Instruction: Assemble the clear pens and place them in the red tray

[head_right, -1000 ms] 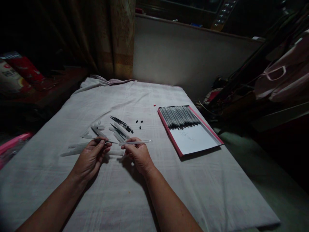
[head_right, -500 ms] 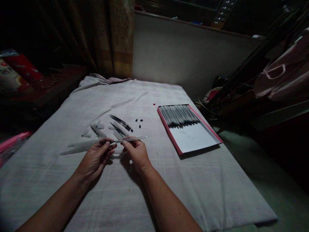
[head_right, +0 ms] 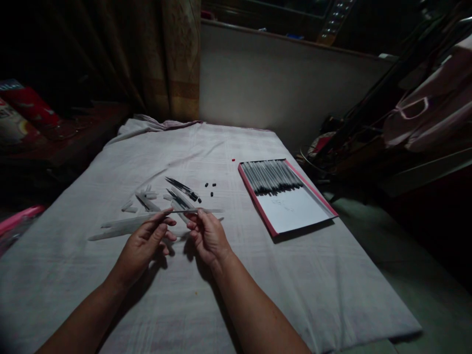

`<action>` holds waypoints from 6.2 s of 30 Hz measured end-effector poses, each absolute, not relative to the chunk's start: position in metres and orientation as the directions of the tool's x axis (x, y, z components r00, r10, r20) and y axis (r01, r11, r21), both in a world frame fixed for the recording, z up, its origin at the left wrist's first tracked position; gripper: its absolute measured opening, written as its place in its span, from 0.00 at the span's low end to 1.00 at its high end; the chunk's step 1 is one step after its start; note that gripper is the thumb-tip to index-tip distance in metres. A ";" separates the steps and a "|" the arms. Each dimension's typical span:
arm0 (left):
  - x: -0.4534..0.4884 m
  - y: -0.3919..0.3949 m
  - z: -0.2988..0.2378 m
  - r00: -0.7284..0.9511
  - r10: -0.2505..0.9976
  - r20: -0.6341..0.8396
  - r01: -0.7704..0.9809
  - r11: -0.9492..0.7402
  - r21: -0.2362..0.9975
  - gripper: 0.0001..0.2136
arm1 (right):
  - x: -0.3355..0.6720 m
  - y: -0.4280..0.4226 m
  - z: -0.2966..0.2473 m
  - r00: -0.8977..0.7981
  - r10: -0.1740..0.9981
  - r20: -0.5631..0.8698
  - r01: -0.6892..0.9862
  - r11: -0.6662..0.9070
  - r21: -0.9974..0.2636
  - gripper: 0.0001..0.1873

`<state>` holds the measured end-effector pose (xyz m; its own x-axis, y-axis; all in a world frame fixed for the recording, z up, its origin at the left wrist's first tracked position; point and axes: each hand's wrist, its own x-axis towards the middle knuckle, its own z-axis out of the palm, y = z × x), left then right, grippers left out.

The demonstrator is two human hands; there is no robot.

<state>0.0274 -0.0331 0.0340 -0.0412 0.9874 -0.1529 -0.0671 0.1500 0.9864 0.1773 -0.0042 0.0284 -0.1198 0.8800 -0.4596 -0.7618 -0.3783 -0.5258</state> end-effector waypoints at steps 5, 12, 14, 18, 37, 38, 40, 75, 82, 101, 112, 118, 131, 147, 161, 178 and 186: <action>0.025 -0.029 0.026 -0.064 0.989 -0.132 -0.041 0.130 0.991 0.31 | 0.186 -0.002 0.038 -0.152 0.840 -0.520 -0.816 -0.404 -0.414 0.08; 0.018 -0.023 0.020 -0.057 0.986 0.158 0.201 -0.144 0.969 0.17 | 0.186 -0.009 0.034 -0.362 0.844 -0.397 -0.814 -0.493 -0.307 0.15; 0.016 -0.022 0.020 -0.046 0.969 0.241 0.280 -0.219 0.935 0.15 | 0.185 -0.011 0.032 -0.408 0.838 -0.362 -0.792 -0.522 -0.315 0.19; 0.017 -0.022 0.021 -0.020 0.961 0.278 0.306 -0.258 0.916 0.14 | 0.179 -0.013 0.030 -0.484 0.817 -0.314 -0.737 -0.574 -0.356 0.24; 0.006 -0.014 0.032 -0.372 0.914 0.164 -0.178 -0.244 0.953 0.14 | 0.188 -0.013 0.032 -0.554 0.750 -0.362 -0.353 -0.605 -0.714 0.25; 0.004 -0.012 0.033 -0.391 0.909 0.143 -0.215 -0.241 0.946 0.14 | 0.193 -0.007 0.030 -0.489 0.798 -0.352 -0.332 -0.544 -0.771 0.24; 0.001 -0.010 0.032 -0.403 0.905 0.137 -0.219 -0.241 0.945 0.15 | 0.206 0.010 0.025 -0.284 0.909 -0.305 -0.230 -0.373 -0.899 0.20; 0.011 -0.025 0.004 0.253 0.864 0.434 0.680 -0.478 0.556 0.14 | 0.196 0.002 0.008 -0.081 0.994 0.069 -0.021 0.067 -0.998 0.06; 0.009 -0.025 0.006 0.280 0.883 0.377 0.692 -0.458 0.558 0.14 | 0.202 0.001 0.012 -0.179 0.974 0.142 0.058 0.154 -0.986 0.10; 0.012 -0.029 0.010 0.324 0.864 0.387 0.703 -0.493 0.513 0.13 | 0.213 -0.001 0.008 -0.318 0.924 0.212 0.310 0.312 -0.898 0.10; 0.013 -0.029 0.008 0.347 0.846 0.404 0.707 -0.519 0.480 0.12 | 0.214 0.000 0.006 -0.361 0.907 0.218 0.347 0.347 -0.871 0.09; 0.012 -0.029 0.007 0.344 0.845 0.410 0.698 -0.522 0.490 0.12 | 0.214 0.000 0.005 -0.356 0.911 0.209 0.359 0.340 -0.869 0.07; 0.012 -0.028 0.009 0.351 0.846 0.401 0.711 -0.519 0.473 0.12 | 0.216 0.001 0.005 -0.349 0.906 0.239 0.321 0.355 -0.878 0.07; 0.012 -0.029 0.007 0.343 0.862 0.373 0.716 -0.497 0.491 0.12 | 0.217 0.001 0.003 -0.376 0.894 0.244 0.345 0.380 -0.858 0.07; 0.000 -0.023 0.013 0.284 0.894 0.347 0.799 -0.421 0.430 0.17 | 0.224 0.004 0.012 -0.211 0.953 0.218 0.298 0.275 -0.914 0.10; 0.001 -0.015 0.012 0.099 0.899 0.427 0.643 -0.386 0.661 0.06 | 0.226 0.014 0.010 -0.133 0.987 -0.088 0.046 -0.082 -0.996 0.15; 0.001 -0.012 0.009 0.111 0.880 0.462 0.657 -0.414 0.630 0.05 | 0.225 0.017 0.003 -0.138 0.989 -0.059 -0.022 -0.062 -0.998 0.18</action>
<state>0.0015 -0.0121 0.0088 0.1113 0.8797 0.4624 0.6565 -0.4144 0.6303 0.2245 0.0167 0.0032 -0.1377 0.9887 -0.0587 -0.0220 -0.0623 -0.9978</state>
